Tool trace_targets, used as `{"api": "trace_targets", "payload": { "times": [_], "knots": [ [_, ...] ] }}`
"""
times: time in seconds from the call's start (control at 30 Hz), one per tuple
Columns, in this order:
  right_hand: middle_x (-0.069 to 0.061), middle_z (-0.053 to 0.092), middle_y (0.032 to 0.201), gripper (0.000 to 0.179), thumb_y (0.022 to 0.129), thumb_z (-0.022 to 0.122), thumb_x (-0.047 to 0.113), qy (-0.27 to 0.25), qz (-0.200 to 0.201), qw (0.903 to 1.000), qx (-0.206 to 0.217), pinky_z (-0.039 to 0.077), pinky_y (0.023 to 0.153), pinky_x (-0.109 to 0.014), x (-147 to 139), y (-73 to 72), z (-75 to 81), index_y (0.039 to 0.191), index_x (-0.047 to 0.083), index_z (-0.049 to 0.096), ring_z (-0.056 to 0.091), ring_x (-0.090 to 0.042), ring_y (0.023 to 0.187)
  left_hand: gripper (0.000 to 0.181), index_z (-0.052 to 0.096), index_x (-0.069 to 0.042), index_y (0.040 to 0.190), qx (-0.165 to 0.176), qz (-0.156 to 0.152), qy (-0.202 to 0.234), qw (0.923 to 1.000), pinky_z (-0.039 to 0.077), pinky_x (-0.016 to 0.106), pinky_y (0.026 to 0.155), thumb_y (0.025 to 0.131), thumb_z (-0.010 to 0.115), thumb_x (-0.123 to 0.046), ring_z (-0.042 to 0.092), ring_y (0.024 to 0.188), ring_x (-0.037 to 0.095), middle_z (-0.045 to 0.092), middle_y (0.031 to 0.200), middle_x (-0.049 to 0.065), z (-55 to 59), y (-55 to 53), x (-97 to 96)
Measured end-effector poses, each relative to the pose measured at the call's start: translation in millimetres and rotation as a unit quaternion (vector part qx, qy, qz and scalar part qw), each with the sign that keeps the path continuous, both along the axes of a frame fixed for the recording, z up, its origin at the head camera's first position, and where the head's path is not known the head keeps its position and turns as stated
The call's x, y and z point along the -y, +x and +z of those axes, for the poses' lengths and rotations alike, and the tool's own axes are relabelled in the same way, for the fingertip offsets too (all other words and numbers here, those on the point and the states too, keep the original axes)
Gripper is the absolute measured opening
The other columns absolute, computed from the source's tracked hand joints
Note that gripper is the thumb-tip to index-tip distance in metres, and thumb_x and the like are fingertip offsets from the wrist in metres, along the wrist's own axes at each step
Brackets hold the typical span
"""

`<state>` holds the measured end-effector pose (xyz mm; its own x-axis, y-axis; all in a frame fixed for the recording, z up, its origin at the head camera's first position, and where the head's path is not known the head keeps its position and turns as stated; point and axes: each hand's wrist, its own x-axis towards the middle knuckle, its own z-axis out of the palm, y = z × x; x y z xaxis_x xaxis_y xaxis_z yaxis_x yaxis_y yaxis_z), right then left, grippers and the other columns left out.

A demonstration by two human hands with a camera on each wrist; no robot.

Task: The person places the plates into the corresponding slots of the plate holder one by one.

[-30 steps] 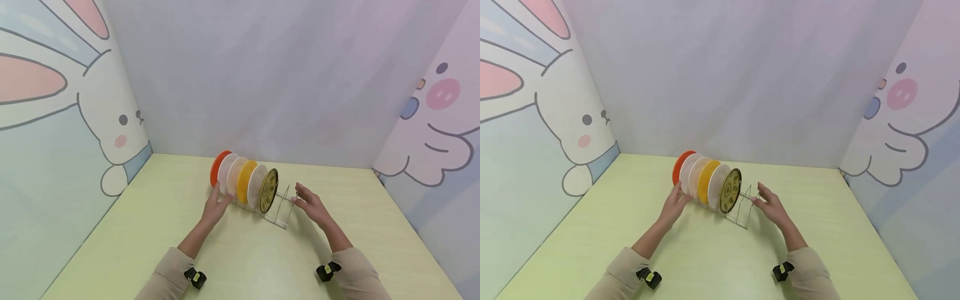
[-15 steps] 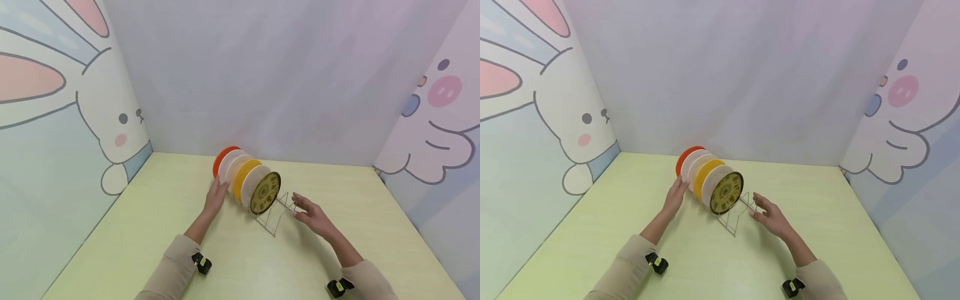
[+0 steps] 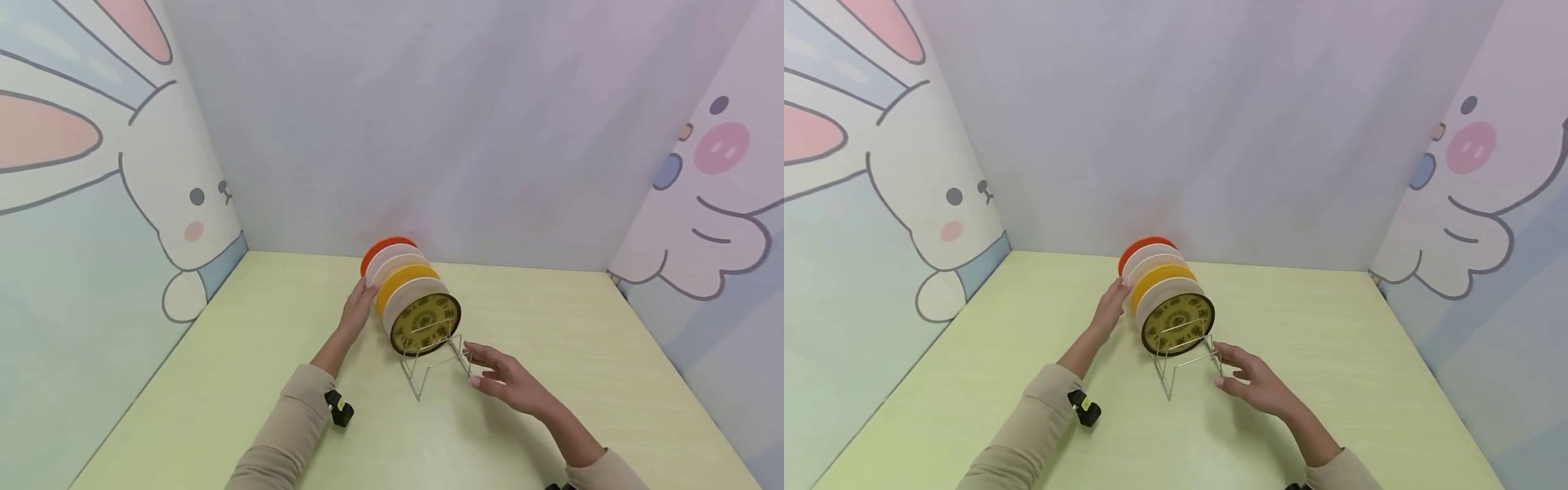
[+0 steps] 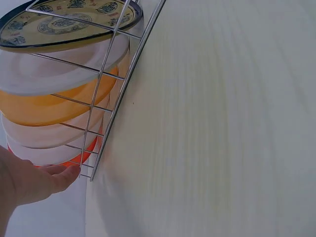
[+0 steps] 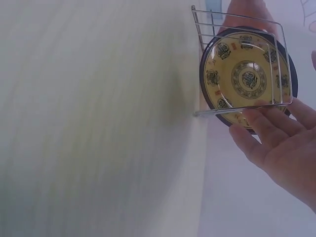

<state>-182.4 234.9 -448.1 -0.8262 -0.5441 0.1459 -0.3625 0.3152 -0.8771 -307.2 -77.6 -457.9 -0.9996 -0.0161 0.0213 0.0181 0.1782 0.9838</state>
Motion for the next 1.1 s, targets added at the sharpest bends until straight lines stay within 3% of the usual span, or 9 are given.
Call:
{"api": "trace_targets", "payload": {
  "times": [0.13,0.23,0.4,0.57,0.67,0.87,1.1],
  "knots": [
    [-0.03,0.037,0.135,0.052,0.095,0.053,0.011,-0.02,-0.012,0.9997,0.007,0.043,0.092,-0.04,-1,-5.8,-0.8,0.139,-0.007,0.032,0.04,-0.043,0.121,0.075,0.024,-0.009,0.148,-0.003,0.009,-0.007,0.9999,0.023,0.046,0.106,0.091,0.047,-0.051,0.027,0.133,0.029,0.029,0.147,0.016,3.6,4.8,1.9],
    [-0.031,0.041,0.132,0.045,0.098,0.046,0.012,-0.06,-0.051,0.9969,0.002,0.044,0.092,-0.035,-3,-17.6,-0.8,0.137,-0.007,0.034,0.042,-0.044,0.118,0.072,0.024,-0.009,0.148,-0.018,0.02,-0.019,0.9995,0.024,0.048,0.105,0.092,0.046,-0.049,0.028,0.133,0.031,0.028,0.148,0.013,7.6,17.5,0.5],
    [-0.029,0.034,0.138,0.046,0.102,0.036,0.019,-0.114,-0.093,0.9892,-0.002,0.033,0.097,-0.056,2,-52.1,3.1,0.141,-0.006,0.03,0.034,-0.044,0.125,0.068,0.024,-0.007,0.147,-0.051,0.008,-0.035,0.9981,0.021,0.05,0.106,0.095,0.043,-0.046,0.025,0.133,0.034,0.024,0.149,0.012,16.5,45.3,-12.2],
    [-0.024,0.018,0.148,0.053,0.103,0.032,0.029,-0.133,-0.083,0.9864,0.049,0.021,0.101,-0.06,23,-83.6,2.9,0.147,0.001,0.02,0.018,-0.04,0.134,0.069,0.022,-0.007,0.147,-0.054,-0.012,-0.041,0.9976,0.017,0.048,0.107,0.095,0.042,-0.047,0.02,0.136,0.032,0.022,0.15,0.012,14.8,60.7,-27.0],
    [-0.022,0.012,0.15,0.054,0.103,0.028,0.03,-0.127,-0.073,0.9869,0.067,0.02,0.101,-0.061,37,-92.4,3.8,0.148,0.002,0.015,0.015,-0.039,0.135,0.072,0.019,-0.008,0.148,-0.049,-0.019,-0.04,0.9978,0.016,0.049,0.107,0.094,0.042,-0.049,0.018,0.136,0.031,0.02,0.151,0.012,12.1,64.2,-31.1],
    [-0.018,0.01,0.152,0.051,0.103,0.026,0.024,-0.132,-0.069,0.9837,0.101,0.02,0.102,-0.06,53,-88.6,16.7,0.149,0.004,0.013,0.016,-0.039,0.134,0.074,0.016,-0.01,0.149,-0.055,-0.029,-0.03,0.9976,0.017,0.051,0.107,0.093,0.043,-0.051,0.019,0.136,0.032,0.018,0.151,0.011,10.3,66.2,-32.4],
    [-0.013,0.009,0.153,0.057,0.102,0.028,0.035,-0.121,-0.084,0.9835,0.105,0.03,0.097,-0.061,48,-99.8,-2.2,0.15,0.008,0.011,0.016,-0.039,0.134,0.075,0.015,-0.009,0.149,-0.069,-0.037,-0.033,0.9964,0.017,0.047,0.108,0.094,0.043,-0.05,0.016,0.137,0.029,0.017,0.152,0.01,9.5,61.1,-31.3]
  ]
}}
